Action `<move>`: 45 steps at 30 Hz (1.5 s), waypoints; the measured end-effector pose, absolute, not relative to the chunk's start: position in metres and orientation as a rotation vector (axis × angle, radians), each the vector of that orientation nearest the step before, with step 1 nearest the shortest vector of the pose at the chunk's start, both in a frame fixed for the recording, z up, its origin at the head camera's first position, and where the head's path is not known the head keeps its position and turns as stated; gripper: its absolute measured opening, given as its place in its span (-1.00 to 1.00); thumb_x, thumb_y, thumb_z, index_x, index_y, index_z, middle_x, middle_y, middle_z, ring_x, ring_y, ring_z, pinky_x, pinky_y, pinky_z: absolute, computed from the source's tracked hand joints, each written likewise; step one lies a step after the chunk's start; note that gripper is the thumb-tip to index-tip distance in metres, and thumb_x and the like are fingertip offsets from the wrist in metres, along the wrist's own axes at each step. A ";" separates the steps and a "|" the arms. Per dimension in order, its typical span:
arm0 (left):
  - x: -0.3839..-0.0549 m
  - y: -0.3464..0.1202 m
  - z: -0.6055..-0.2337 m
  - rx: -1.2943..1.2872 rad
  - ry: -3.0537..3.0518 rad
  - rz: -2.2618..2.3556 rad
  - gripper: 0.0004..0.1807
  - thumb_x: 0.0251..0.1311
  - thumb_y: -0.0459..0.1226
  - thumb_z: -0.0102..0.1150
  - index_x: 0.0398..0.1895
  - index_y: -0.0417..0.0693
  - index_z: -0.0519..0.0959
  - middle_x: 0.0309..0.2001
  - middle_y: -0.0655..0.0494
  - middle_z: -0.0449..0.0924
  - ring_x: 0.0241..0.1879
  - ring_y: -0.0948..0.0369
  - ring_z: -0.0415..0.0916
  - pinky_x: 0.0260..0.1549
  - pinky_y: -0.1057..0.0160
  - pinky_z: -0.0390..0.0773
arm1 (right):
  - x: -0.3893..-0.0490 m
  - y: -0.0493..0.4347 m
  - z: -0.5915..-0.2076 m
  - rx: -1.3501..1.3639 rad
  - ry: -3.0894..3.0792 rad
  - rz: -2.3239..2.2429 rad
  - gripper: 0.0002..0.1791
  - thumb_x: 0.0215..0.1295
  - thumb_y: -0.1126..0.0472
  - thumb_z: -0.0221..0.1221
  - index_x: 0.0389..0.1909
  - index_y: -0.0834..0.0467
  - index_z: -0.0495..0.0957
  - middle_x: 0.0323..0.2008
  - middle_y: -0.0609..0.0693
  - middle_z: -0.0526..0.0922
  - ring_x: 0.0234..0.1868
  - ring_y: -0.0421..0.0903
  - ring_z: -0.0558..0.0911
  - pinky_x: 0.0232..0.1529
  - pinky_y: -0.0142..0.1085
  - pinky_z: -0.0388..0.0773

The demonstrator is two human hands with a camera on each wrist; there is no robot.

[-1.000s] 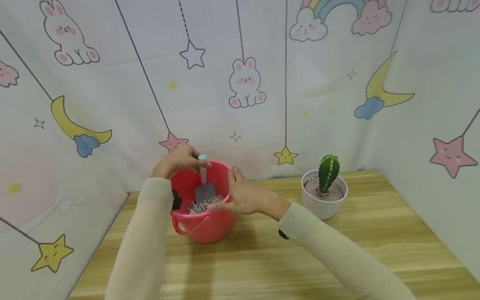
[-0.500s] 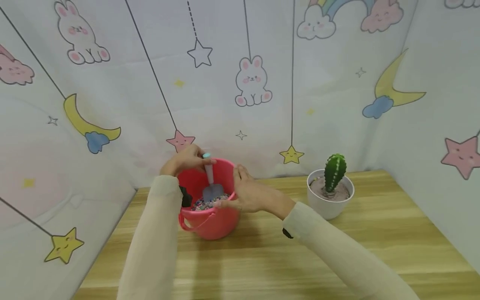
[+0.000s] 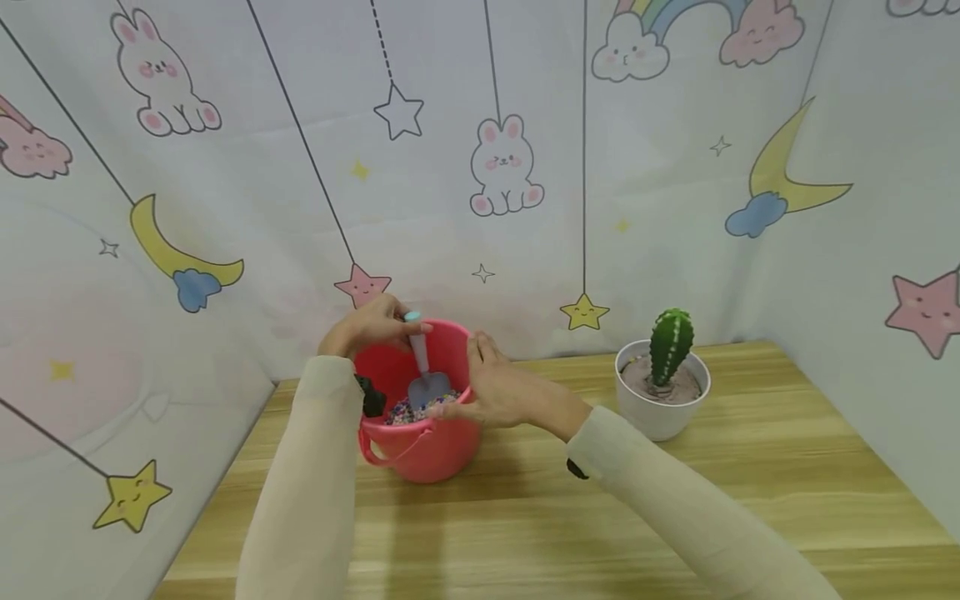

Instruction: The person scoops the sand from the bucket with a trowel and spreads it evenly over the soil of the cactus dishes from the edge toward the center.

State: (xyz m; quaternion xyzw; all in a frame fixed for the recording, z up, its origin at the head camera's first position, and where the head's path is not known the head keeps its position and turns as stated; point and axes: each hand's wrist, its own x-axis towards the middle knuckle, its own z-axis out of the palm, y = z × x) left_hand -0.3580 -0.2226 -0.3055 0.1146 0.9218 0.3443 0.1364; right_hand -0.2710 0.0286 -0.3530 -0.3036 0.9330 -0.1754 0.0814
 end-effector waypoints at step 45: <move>-0.355 -0.226 -0.327 0.315 2.410 1.322 -0.55 0.56 -0.08 0.15 -0.02 -0.42 0.60 -0.32 -0.03 0.81 -0.31 0.12 0.84 -0.11 0.18 0.85 | -0.270 0.028 -0.351 -0.890 2.761 -0.573 0.48 0.19 -0.68 0.08 0.69 0.29 -0.34 0.72 0.24 -0.27 0.74 0.19 -0.08 0.55 0.04 0.44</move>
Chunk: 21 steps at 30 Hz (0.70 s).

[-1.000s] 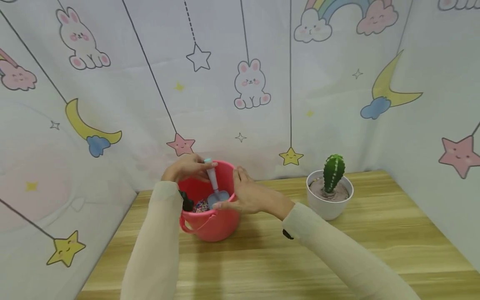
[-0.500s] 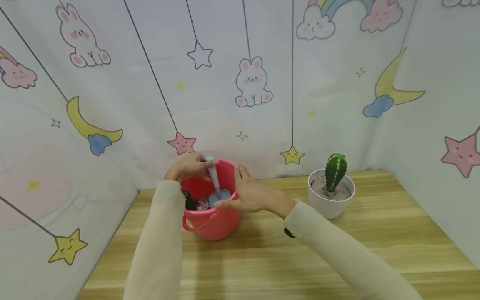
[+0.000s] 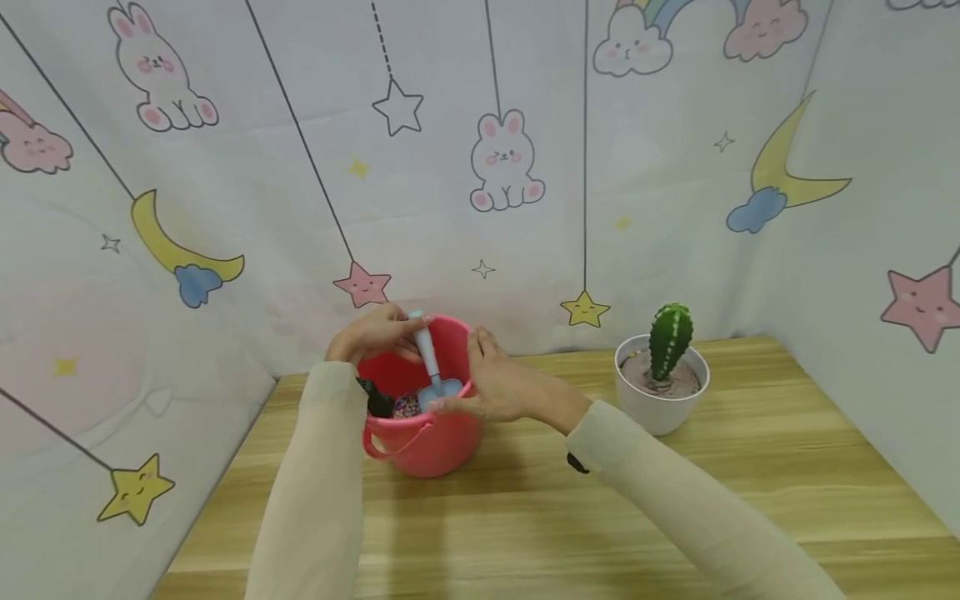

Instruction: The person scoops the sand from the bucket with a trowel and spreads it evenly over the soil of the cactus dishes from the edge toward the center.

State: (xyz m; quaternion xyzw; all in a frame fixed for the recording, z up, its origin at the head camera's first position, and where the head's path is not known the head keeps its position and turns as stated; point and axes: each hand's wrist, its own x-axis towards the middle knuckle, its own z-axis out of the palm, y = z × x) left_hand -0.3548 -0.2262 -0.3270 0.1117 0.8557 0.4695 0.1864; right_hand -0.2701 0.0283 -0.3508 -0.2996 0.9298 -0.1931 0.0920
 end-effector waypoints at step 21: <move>-0.348 -0.223 -0.303 0.288 2.444 1.303 -0.56 0.59 -0.10 0.09 0.08 -0.39 0.61 -0.28 -0.03 0.80 -0.14 -0.14 0.83 -0.04 0.15 0.83 | -0.270 0.030 -0.351 -0.884 2.757 -0.616 0.47 0.18 -0.65 0.13 0.69 0.27 -0.33 0.71 0.20 -0.17 0.67 0.17 0.12 0.46 0.02 0.56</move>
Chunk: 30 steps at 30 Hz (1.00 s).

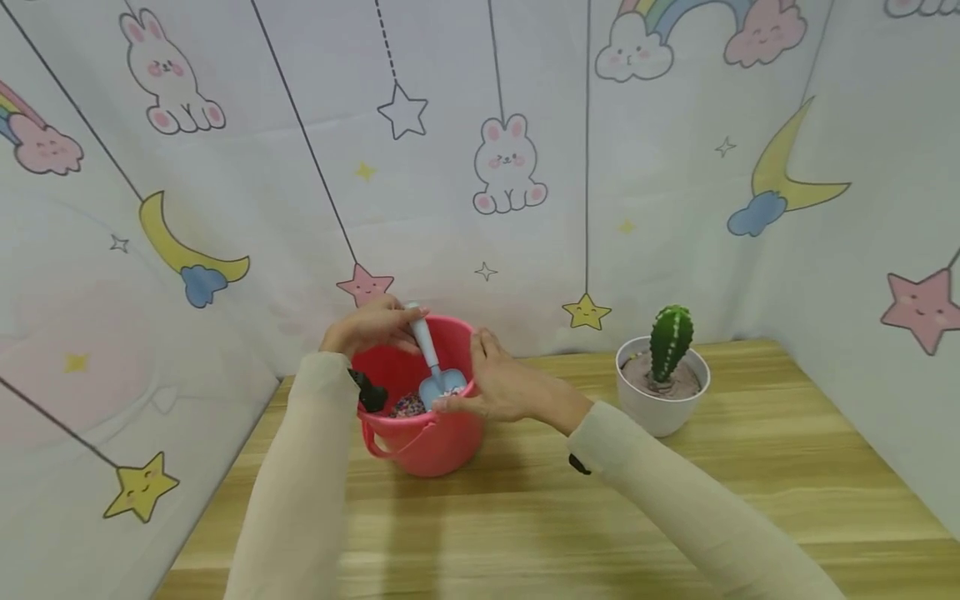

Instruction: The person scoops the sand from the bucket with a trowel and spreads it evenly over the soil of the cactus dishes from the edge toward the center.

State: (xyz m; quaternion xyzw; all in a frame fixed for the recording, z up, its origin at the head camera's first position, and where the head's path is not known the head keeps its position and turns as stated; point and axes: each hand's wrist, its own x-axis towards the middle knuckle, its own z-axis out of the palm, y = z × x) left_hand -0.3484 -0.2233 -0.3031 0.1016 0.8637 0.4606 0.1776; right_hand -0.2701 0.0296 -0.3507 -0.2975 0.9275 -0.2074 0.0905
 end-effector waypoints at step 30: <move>-0.339 -0.235 -0.296 0.159 2.320 1.526 -0.55 0.64 -0.13 -0.01 0.11 -0.47 0.49 -0.35 0.03 0.75 -0.30 0.18 0.82 -0.05 0.11 0.83 | -0.271 0.028 -0.353 -0.895 2.770 -0.616 0.45 0.20 -0.64 0.14 0.69 0.28 -0.29 0.69 0.22 -0.12 0.64 0.15 0.18 0.39 0.00 0.63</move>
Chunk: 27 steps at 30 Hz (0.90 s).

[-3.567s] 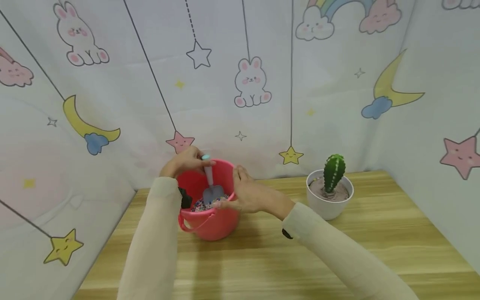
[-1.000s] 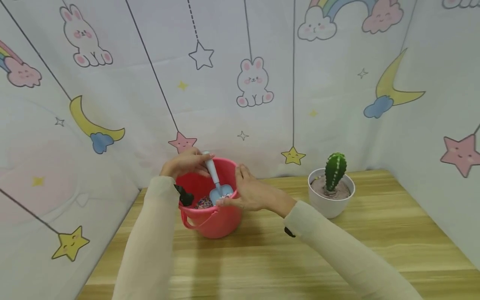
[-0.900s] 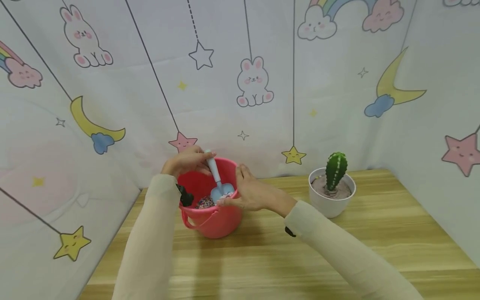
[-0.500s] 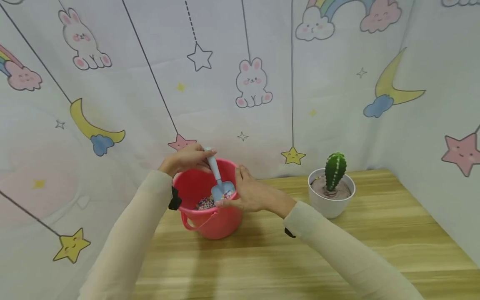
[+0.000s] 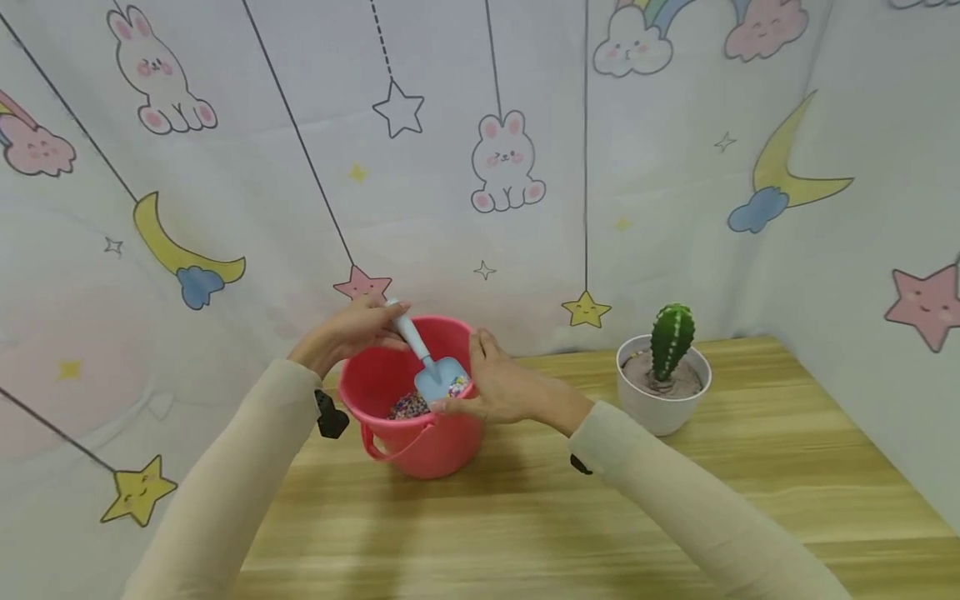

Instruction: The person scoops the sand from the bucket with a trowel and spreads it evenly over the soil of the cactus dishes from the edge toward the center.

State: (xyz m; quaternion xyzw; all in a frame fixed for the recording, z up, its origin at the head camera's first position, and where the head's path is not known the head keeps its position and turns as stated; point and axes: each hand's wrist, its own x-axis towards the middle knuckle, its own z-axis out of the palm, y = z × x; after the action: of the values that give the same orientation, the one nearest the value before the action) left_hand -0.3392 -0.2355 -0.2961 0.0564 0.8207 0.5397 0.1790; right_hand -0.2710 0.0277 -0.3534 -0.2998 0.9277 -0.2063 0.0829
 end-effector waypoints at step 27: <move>-0.323 -0.285 -0.308 -0.135 1.933 2.111 -0.52 0.65 -0.10 -0.09 0.47 -0.12 0.29 -0.22 0.05 0.73 -0.22 0.17 0.85 -0.01 0.20 0.78 | -0.267 0.029 -0.350 -0.868 2.759 -0.638 0.47 0.21 -0.64 0.13 0.69 0.26 -0.38 0.72 0.21 -0.24 0.72 0.17 0.03 0.46 0.02 0.54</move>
State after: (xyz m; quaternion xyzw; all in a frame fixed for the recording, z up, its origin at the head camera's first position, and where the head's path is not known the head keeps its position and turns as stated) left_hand -0.3232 -0.2848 -0.3078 -0.0468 0.6682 0.7296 0.1378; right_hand -0.2666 0.0295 -0.3496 -0.2919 0.9277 -0.2146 0.0897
